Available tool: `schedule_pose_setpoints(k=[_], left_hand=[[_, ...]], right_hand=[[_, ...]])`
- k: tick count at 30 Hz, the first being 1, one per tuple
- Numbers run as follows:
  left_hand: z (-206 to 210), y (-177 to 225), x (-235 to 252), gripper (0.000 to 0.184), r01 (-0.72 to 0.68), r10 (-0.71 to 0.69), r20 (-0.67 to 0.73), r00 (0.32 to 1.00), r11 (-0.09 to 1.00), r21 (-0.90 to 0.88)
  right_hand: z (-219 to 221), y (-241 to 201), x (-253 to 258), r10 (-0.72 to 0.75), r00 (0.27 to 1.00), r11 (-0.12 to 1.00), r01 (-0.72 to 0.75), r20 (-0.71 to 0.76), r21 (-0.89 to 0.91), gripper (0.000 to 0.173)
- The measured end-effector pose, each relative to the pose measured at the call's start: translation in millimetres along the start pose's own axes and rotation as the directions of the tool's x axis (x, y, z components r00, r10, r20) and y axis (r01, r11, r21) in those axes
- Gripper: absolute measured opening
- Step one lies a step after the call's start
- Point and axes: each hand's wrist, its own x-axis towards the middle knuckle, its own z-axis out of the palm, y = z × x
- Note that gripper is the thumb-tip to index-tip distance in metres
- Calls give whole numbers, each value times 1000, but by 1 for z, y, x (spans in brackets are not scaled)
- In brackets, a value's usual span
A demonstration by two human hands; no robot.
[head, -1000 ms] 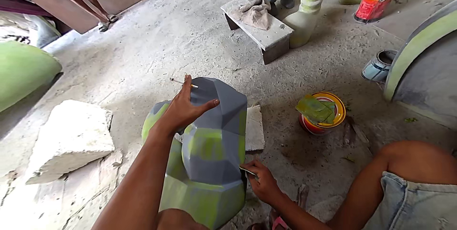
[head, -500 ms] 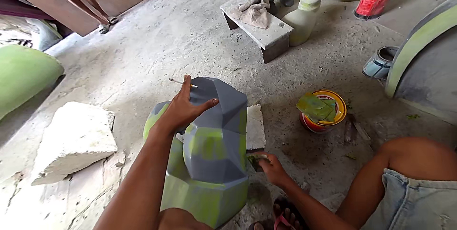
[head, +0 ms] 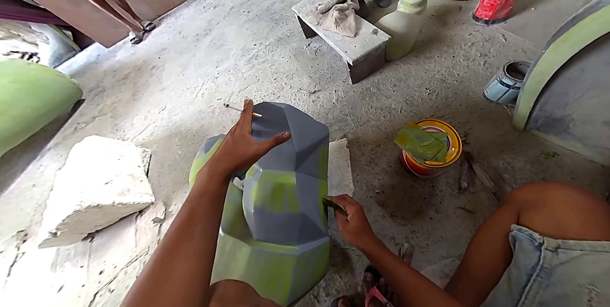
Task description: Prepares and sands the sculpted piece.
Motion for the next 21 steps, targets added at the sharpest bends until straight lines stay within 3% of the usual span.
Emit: schedule_pose_setpoints(k=[5,9,12,14,18,21], left_hand=[[0,1,0,137,3,-3,-9,1000,1000,3],[-1,4,1,137,11,-11,3,1000,1000,15],[-2,3,1,137,19,-19,8,1000,1000,16],[-2,4,-1,134,11,-11,-2,1000,1000,18],[-2,13,-8,128,8,-8,3,1000,1000,12],[0,9,-7,128,-12,12,-9,1000,1000,17]], right_hand=[[16,-8,-25,-16,999,957,27,42,-288,45],[7,-1,-40,-63,975,925,137,212,-355,44],[-2,9,-48,-96,961,917,186,258,-354,37],[-9,17,-45,-105,979,952,150,173,-268,33],[-14,17,-5,-130,988,987,122,-78,-105,42],[-11,8,30,-137,976,990,127,-167,-69,32]])
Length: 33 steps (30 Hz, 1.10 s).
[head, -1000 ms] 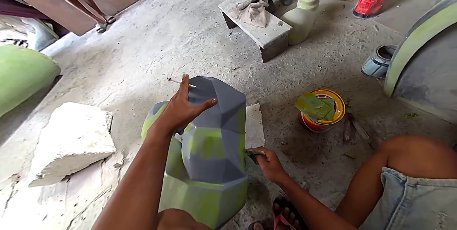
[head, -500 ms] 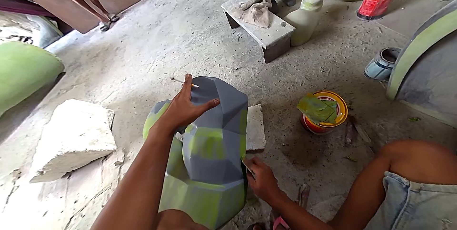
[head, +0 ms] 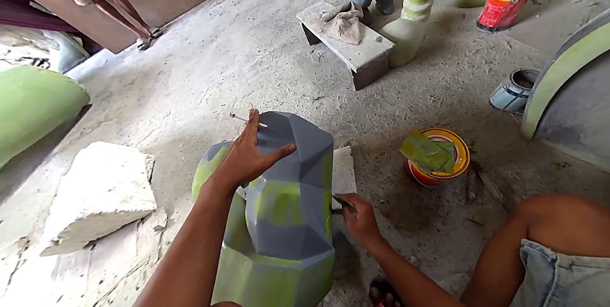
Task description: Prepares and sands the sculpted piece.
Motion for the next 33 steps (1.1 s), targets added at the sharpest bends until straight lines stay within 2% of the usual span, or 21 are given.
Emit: schedule_pose_setpoints(k=[5,11,15,19,23,27,33], left_hand=[[1,-7,3,130,-9,9,-9,1000,1000,9],[2,-11,3,130,-30,30,-7,1000,1000,-5],[2,-11,4,131,-34,34,-14,999,999,-7],[3,-10,5,131,-33,33,-9,999,999,-20],[1,-6,2,129,-28,28,-5,1000,1000,-14],[1,-6,2,128,-33,33,-6,999,999,-10],[1,-2,1,129,-30,30,3,1000,1000,-1]], right_hand=[[14,3,25,-42,999,999,42,-18,-10,30],[22,-4,19,-30,998,997,34,59,-74,35],[14,-3,17,-48,994,998,52,98,-39,33],[16,3,25,-81,997,997,81,12,15,32],[26,2,25,-80,997,997,80,6,22,34],[22,-1,19,-68,995,997,66,67,30,32],[9,-12,3,17,981,997,-32,191,75,32]])
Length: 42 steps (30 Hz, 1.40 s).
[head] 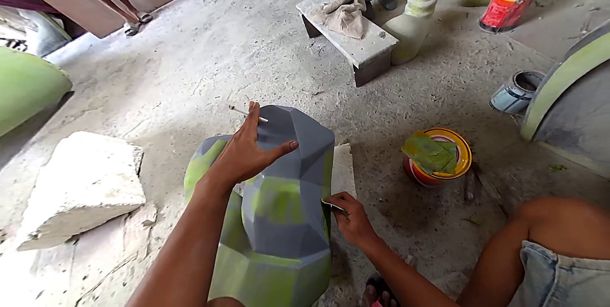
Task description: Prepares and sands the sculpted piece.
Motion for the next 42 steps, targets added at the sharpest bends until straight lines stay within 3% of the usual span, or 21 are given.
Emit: schedule_pose_setpoints(k=[7,21,25,29,35,42], left_hand=[[1,-3,5,138,24,-24,4,1000,999,21],[0,1,5,137,27,-28,21,999,999,28],[0,-1,4,137,36,-37,21,999,999,36],[0,1,-1,133,25,-25,16,1000,1000,11],[0,-5,3,137,28,-28,20,999,999,19],[1,-7,4,137,20,-20,19,1000,1000,3]], right_hand=[[12,-8,-38,87,996,996,-87,-2,3,36],[16,-20,-59,153,986,985,-157,60,77,35],[9,-18,-55,227,961,947,-255,155,196,32],[-12,-16,-42,309,897,836,-414,315,360,27],[-37,-13,-20,517,854,729,-472,53,496,23],[-33,2,-24,484,875,802,-454,23,389,21]])
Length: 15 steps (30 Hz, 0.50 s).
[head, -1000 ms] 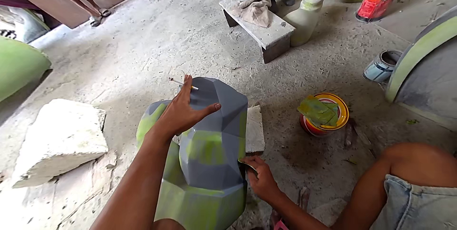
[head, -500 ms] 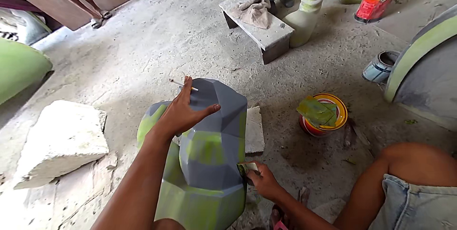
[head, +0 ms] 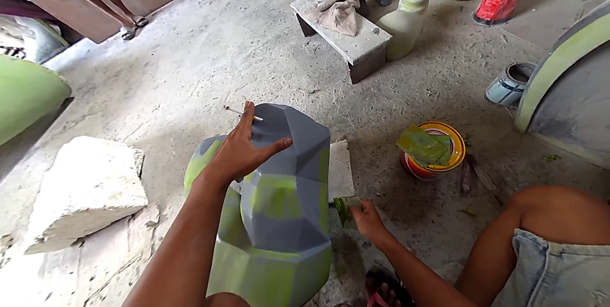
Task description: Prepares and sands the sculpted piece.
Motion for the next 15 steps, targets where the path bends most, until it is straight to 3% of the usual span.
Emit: schedule_pose_setpoints(k=[9,15], left_hand=[[-1,-1,-1,134,0,0,-12,1000,1000,0],[0,1,-2,134,-9,9,-7,1000,1000,4]], right_hand=[[12,14,-1,-91,996,993,90,-14,-79,26],[11,21,-12,-34,999,997,35,16,-73,24]])
